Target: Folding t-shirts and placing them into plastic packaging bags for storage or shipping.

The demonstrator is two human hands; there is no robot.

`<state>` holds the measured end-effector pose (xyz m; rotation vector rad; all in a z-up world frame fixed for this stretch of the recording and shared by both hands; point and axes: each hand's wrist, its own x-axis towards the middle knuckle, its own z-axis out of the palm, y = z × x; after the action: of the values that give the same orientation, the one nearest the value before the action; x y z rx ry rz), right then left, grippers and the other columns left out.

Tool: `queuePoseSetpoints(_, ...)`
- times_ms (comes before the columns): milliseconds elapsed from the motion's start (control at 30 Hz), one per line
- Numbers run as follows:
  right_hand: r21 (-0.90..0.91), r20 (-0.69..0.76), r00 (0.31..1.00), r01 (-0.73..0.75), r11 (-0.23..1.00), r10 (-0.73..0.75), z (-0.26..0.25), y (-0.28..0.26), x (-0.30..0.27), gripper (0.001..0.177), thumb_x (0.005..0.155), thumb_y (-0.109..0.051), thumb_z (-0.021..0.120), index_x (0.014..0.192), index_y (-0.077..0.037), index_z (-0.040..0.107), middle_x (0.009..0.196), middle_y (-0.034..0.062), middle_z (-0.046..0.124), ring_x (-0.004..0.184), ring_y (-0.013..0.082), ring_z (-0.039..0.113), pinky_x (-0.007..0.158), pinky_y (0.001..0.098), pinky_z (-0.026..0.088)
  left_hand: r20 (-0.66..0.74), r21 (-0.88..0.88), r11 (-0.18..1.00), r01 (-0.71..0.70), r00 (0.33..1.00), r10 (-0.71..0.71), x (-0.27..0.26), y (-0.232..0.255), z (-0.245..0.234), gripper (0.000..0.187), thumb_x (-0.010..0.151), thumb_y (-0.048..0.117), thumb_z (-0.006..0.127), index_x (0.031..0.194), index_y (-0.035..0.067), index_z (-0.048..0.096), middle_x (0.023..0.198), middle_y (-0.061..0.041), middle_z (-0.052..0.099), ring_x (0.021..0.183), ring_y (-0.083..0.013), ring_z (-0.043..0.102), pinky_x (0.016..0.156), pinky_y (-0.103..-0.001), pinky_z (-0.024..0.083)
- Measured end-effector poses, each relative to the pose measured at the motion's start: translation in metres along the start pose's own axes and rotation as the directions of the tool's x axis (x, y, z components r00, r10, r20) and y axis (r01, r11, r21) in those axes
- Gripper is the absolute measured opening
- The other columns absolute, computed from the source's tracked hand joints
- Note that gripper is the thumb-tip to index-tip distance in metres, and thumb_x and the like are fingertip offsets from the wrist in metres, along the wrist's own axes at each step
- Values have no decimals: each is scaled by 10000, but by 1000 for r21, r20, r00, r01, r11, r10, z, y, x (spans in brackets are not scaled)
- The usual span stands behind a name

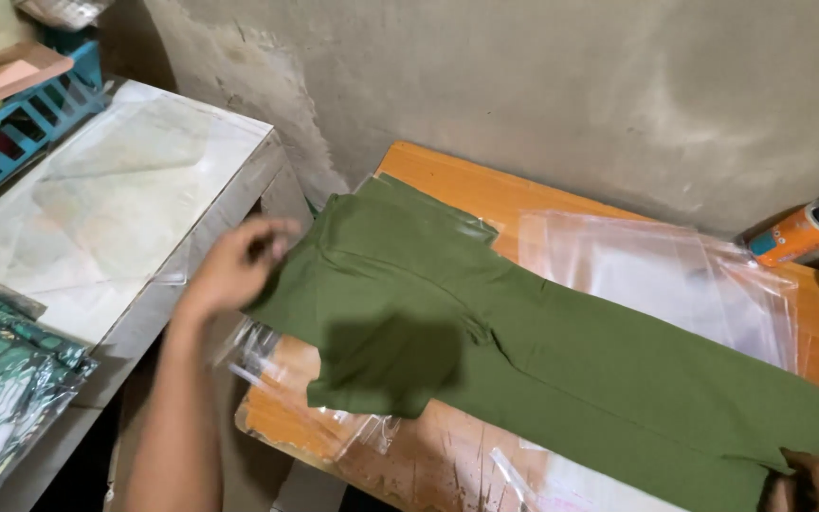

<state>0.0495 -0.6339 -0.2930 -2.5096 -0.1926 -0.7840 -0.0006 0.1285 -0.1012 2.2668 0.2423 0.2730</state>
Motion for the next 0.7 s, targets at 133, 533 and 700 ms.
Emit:
queuePoseSetpoints(133,-17,-104,995,4,1000,-5,9,16,-5,319,965,55,640,1245,45,794,1215,269,618,821,294,538,808,398,515,-93,-27,996,-80,993,78,76,-47,26,511,946,-21,435,1402,130,609,1493,-136,551,1254,-313,616,992,-418,529)
queuePoseSetpoints(533,-78,-160,986,-57,995,44,25,56,-13,313,982,8,673,1245,15,842,1135,195,631,820,274,541,796,373,509,-95,-189,976,112,987,-131,132,-66,34,189,899,48,742,1046,145,812,834,28,697,752,-64,548,693,-227,455)
queuePoseSetpoints(700,247,-159,974,-119,962,161,52,105,-28,446,881,19,536,1281,99,715,1218,222,632,766,286,500,711,394,431,-94,-216,970,115,986,-138,128,-59,27,196,933,-16,671,1000,124,791,926,0,751,802,-67,618,723,-219,485)
